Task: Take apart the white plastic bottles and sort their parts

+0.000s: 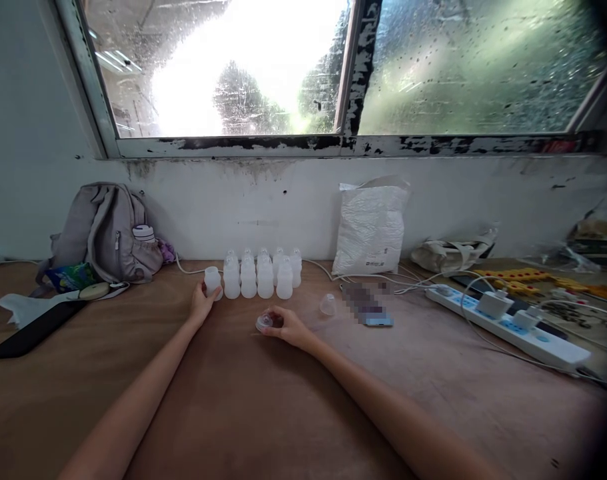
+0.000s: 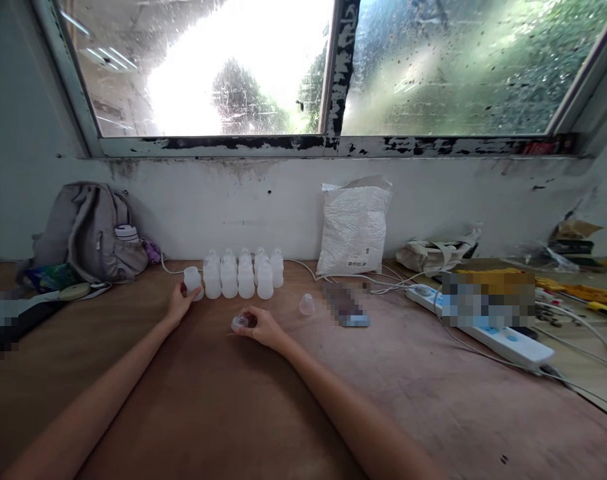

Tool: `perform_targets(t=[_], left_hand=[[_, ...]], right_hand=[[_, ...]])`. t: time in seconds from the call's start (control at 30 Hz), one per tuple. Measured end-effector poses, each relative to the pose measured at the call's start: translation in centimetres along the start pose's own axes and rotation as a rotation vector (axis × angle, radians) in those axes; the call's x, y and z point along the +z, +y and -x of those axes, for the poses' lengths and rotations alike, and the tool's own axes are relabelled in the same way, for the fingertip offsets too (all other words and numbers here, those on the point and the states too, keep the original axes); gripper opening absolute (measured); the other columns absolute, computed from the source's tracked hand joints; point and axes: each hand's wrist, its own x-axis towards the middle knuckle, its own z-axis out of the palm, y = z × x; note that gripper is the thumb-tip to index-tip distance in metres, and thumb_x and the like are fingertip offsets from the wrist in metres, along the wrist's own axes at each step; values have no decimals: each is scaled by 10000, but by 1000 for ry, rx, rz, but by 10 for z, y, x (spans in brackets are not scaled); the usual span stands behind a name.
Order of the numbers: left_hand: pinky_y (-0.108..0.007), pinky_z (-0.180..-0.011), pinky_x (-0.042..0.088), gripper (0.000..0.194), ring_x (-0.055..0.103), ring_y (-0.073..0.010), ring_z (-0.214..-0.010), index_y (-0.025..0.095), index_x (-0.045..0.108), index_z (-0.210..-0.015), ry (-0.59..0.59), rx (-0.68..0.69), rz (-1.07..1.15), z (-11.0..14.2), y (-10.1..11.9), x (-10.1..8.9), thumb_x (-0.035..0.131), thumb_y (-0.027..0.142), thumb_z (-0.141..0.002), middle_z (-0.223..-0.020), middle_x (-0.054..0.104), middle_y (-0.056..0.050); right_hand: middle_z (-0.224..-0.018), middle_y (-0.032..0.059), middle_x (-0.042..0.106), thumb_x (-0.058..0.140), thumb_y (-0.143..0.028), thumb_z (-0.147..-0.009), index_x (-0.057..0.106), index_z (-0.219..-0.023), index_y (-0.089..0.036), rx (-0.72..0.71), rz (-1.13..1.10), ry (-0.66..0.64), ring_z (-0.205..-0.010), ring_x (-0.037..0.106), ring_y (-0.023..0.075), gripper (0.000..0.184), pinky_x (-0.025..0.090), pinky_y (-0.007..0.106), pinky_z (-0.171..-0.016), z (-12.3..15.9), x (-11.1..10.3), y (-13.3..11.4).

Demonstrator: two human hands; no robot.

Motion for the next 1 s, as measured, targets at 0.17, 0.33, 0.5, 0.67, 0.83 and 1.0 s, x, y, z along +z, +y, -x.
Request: perform_targets(t=[0.17,0.33,0.5,0.67,0.83,1.0], left_hand=[[-362,-859,408,598,492,-245,-1062,153,398,-1160,-17,38,9,0,-2,2,624,368,-651,-1135,518,-142],[-396,-876,384,517,443,-245,-1081,162,334,-1197,346,263,-39,11,14,-9,519,348,-751,-1175,429,-145],[-344,-818,424,264,510,-195,-923,175,458,-1011,38,722,-125,45,43,-6,501,253,-762,-956,510,-77],[-336,-800,436,276,522,-200,-907,200,466,-993,-380,715,-191,87,74,21,533,258,-731,-949,533,-63],[-329,-771,445,364,539,-189,-863,203,439,-1011,-491,529,-122,104,83,36,574,214,-674,-958,542,-54],[-322,-771,438,367,551,-188,-875,215,457,-1006,-536,435,-54,105,80,39,598,294,-676,-970,566,-44]], right_hand=[[-794,27,608,680,-352,-617,597,-908,-161,15,20,4,-730,538,155,358,406,266,-676,0,0,-1],[-833,36,606,707,-353,-579,583,-936,-167,31,-49,35,-760,550,166,420,418,281,-693,-1,1,3],[-792,33,609,688,-380,-602,536,-851,-154,71,-287,98,-733,560,157,368,426,279,-673,-4,2,10],[-725,6,586,670,-393,-624,515,-747,-154,57,-448,142,-683,542,134,311,410,262,-645,-6,-1,9],[-655,-16,558,681,-402,-602,525,-691,-148,62,-509,138,-625,518,118,311,395,249,-605,-6,-2,6],[-638,-17,558,690,-387,-593,537,-686,-144,58,-438,154,-617,512,117,302,395,244,-594,-6,-1,9]])
